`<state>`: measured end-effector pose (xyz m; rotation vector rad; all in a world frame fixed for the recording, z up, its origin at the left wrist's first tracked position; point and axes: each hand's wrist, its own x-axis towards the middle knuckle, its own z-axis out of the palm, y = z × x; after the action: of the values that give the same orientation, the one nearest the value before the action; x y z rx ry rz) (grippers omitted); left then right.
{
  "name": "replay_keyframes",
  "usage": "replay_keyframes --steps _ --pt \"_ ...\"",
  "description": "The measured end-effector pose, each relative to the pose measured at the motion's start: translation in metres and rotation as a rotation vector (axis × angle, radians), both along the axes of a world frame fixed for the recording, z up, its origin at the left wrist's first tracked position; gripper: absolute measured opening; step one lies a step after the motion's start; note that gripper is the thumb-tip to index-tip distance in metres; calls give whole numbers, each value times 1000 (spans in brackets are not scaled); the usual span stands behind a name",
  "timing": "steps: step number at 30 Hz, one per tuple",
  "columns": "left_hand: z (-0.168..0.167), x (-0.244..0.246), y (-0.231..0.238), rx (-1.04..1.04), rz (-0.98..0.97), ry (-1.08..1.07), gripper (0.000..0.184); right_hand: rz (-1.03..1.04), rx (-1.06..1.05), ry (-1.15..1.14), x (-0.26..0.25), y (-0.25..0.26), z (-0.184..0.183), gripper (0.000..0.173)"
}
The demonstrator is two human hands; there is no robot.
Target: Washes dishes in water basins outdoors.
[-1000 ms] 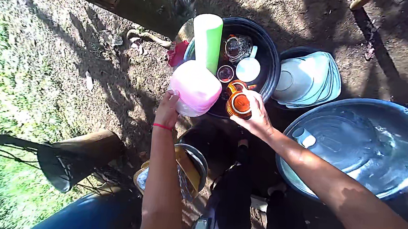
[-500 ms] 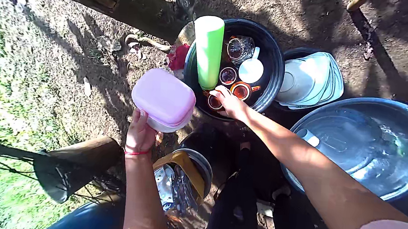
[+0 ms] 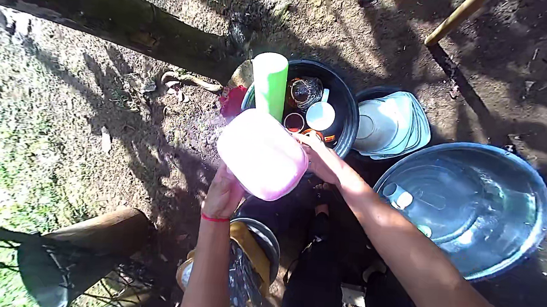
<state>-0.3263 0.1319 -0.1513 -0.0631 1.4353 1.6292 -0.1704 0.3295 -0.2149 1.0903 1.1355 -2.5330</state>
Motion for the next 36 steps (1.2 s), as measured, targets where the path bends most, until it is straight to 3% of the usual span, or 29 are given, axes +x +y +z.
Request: replay_keyframes --steps 2,5,7,9,13,15,17,19,22,26,30,36 --pt "-20 10 27 39 -48 -56 52 -32 -136 104 18 19 3 81" --pt "-53 16 65 106 -137 -92 38 -171 -57 141 34 46 -10 66" --pt "-74 14 88 152 -210 -82 41 -246 -25 174 39 62 -23 70" --pt "-91 12 111 177 -240 -93 39 -323 -4 169 42 70 -35 58" --pt "-109 7 144 98 -342 -31 43 -551 39 124 40 69 -47 53" --pt "-114 6 153 87 -356 -1 35 -627 95 -4 38 64 -45 54" --pt "-121 3 158 94 -381 37 26 -572 334 -231 35 60 -41 55" --pt "-125 2 160 88 -364 59 25 -393 716 -402 36 58 -34 49" --pt "-128 6 160 103 -294 25 29 -311 1032 -458 37 52 -22 38" --pt "-123 16 160 57 -202 30 35 -466 837 -277 41 48 -36 45" --pt "-106 25 157 -253 -113 180 47 -223 1022 -264 40 47 -36 40" --pt "-102 45 142 -260 -142 267 56 -56 947 -299 40 41 -40 42"
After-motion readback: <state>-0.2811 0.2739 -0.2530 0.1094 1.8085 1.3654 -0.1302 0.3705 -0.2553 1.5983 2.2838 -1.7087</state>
